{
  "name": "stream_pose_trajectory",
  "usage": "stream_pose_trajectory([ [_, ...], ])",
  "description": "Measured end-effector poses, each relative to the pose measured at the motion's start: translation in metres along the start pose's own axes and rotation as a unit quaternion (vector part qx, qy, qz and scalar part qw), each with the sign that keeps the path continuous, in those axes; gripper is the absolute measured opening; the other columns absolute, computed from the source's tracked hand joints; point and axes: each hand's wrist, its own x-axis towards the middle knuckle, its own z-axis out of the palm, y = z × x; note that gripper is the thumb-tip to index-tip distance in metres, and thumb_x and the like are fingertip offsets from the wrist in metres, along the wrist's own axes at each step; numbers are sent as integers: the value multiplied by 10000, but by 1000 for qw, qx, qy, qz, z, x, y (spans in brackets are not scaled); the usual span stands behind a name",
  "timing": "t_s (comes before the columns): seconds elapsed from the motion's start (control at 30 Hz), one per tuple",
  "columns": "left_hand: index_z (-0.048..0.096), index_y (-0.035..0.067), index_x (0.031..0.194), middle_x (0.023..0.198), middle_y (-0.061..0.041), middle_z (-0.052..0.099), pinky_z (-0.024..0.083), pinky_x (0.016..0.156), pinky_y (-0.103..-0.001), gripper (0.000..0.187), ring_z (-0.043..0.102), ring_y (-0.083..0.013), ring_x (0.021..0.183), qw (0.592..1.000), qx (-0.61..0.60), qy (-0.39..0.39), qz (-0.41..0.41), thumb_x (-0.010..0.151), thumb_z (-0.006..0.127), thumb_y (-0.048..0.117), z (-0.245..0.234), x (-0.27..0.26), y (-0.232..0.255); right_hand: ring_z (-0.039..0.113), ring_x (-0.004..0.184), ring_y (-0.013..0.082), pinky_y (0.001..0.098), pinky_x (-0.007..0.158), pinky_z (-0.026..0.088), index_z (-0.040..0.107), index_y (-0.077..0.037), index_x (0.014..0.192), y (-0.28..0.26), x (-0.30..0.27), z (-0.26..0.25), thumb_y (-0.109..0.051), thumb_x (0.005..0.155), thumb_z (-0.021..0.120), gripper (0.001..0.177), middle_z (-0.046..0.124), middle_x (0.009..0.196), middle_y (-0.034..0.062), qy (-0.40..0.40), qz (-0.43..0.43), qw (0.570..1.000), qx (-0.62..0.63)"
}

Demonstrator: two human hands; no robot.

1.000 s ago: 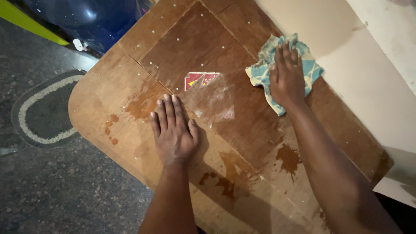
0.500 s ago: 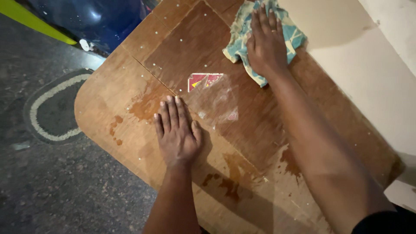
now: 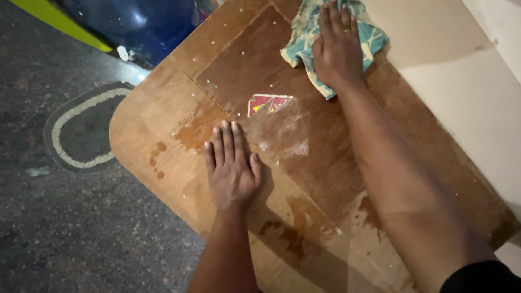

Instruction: The person wipes a wooden table surface with a patterned cloth, moving the cloth back and forth across the table to remove liquid residue. The person uses both hands to hold the cloth and apply pressure while cleaning.

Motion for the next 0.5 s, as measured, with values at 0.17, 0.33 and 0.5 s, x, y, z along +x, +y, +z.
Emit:
stream_pose_trajectory([
  [0.17, 334, 63, 1622, 1687, -149, 336, 144, 1299, -502, 714, 264, -324, 1580, 1000, -6, 18, 3, 987, 431, 376, 1, -2, 1, 302, 1519, 478, 557, 1257, 218, 424, 59, 1562, 4, -19, 0, -160, 1041, 470, 567, 371, 1656, 250, -2, 9, 1000, 7],
  [0.33, 325, 51, 1617, 1679, -162, 327, 136, 1275, -512, 745, 256, -336, 1566, 1000, -4, 6, 4, 957, 439, 377, 3, -4, -1, 342, 1506, 484, 574, 1252, 239, 444, 57, 1568, 3, -34, 3, -147, 1040, 481, 567, 402, 1642, 238, 12, 10, 1000, 15],
  [0.5, 316, 53, 1617, 1681, -154, 317, 126, 1282, -510, 754, 249, -332, 1571, 1000, -22, 13, 2, 952, 444, 384, 2, -1, 0, 347, 1496, 494, 570, 1244, 252, 433, 87, 1561, 8, -22, 2, -125, 1037, 493, 568, 387, 1643, 259, 11, -23, 1000, -3],
])
